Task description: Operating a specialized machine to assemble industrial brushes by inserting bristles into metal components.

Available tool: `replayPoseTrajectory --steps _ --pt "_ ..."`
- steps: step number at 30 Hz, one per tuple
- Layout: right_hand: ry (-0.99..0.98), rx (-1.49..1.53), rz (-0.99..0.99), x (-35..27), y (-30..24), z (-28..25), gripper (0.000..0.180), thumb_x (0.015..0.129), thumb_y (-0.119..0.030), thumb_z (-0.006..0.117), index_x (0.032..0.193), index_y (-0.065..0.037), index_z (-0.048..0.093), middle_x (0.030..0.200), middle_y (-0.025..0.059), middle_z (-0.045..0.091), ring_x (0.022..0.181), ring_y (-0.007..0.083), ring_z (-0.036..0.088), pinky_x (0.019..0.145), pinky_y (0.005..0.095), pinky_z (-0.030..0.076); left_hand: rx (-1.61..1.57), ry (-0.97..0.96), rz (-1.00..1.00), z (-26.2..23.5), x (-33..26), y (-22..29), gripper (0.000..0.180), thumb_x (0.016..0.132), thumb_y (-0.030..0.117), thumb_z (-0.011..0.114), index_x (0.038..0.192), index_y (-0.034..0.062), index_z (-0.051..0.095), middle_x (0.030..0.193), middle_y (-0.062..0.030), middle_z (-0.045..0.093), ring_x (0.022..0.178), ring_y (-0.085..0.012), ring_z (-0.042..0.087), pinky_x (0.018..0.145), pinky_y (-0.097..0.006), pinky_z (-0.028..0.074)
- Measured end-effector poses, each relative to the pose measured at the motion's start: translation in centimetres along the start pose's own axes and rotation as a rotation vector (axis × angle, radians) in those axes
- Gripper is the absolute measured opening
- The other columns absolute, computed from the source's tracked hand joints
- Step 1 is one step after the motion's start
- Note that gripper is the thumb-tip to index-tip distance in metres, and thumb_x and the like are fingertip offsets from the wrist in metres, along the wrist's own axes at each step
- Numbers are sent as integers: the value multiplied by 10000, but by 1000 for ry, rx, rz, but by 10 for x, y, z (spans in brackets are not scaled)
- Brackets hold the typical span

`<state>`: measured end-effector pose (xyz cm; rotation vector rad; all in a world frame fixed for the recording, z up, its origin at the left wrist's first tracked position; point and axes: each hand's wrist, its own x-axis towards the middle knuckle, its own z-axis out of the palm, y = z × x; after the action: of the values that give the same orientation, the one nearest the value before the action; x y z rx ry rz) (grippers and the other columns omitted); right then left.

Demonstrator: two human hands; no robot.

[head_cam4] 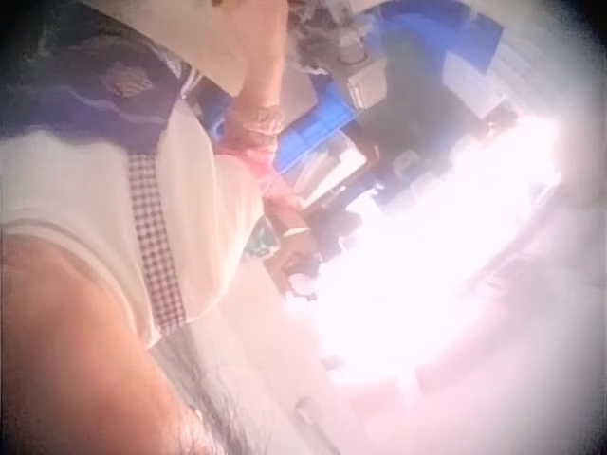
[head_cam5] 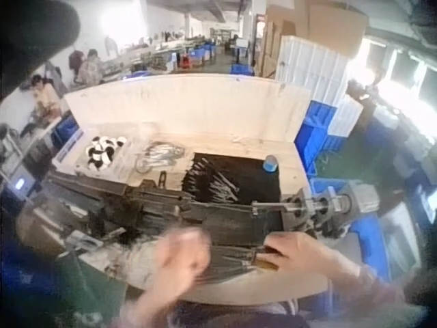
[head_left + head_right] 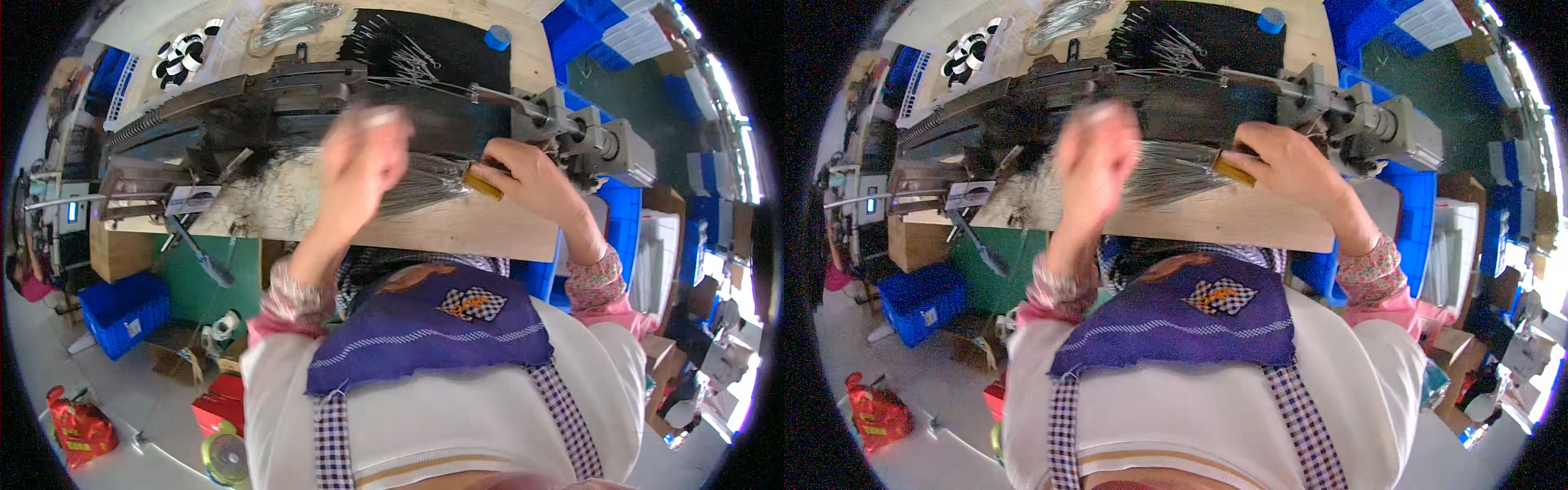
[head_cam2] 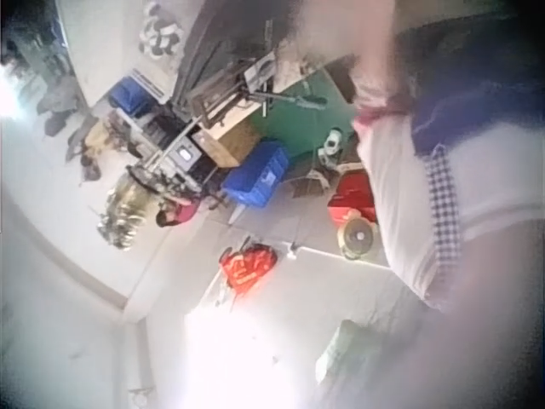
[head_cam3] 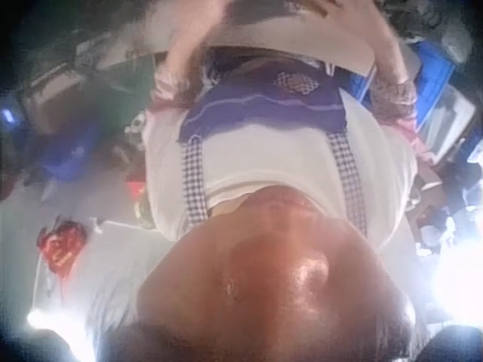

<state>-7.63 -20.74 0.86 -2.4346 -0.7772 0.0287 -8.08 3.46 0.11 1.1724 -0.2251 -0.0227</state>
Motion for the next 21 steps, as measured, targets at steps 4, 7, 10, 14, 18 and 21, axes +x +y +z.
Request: replayPoseTrajectory --steps 4,7,10,14,18,21 --pt "-139 -72 -187 -5 -7 -17 230 856 -211 643 867 7 571 753 177 586 690 322 591 616 379 453 -221 -158 -510 28 54 -34 232 971 257 505 848 62 532 591 55 352 448 -51 285 411 -220 203" --pt "-263 120 124 -25 -10 -28 144 844 -168 593 919 -48 622 815 126 589 756 309 616 631 391 490 -239 89 -528 24 52 -45 239 965 275 521 846 68 540 584 60 350 445 -55 283 412 -229 203" --pt "-45 29 -43 -9 -1 -44 139 856 -127 580 951 -31 608 902 153 617 803 331 620 637 400 488 -194 234 -342 23 48 -47 245 979 258 496 849 55 533 583 50 370 449 -47 292 408 -223 205" --pt "403 -158 -101 80 -4 -48 274 783 -1 539 1046 -65 581 955 156 629 880 380 605 727 442 497 -118 270 -215 18 48 -47 231 992 245 484 863 63 546 580 42 370 464 -60 312 426 -227 238" --pt "-59 -66 -210 131 13 -13 275 791 -37 559 1055 -48 638 904 173 660 849 349 637 756 394 509 -102 295 -325 23 51 -46 235 977 264 514 874 61 572 560 40 388 462 -67 328 431 -225 249" --pt "-185 220 -29 132 8 -21 270 822 -72 578 1080 -22 641 828 153 677 756 245 667 690 339 529 -129 307 -299 23 50 -44 245 973 270 520 872 55 579 555 36 393 454 -71 330 430 -225 247"
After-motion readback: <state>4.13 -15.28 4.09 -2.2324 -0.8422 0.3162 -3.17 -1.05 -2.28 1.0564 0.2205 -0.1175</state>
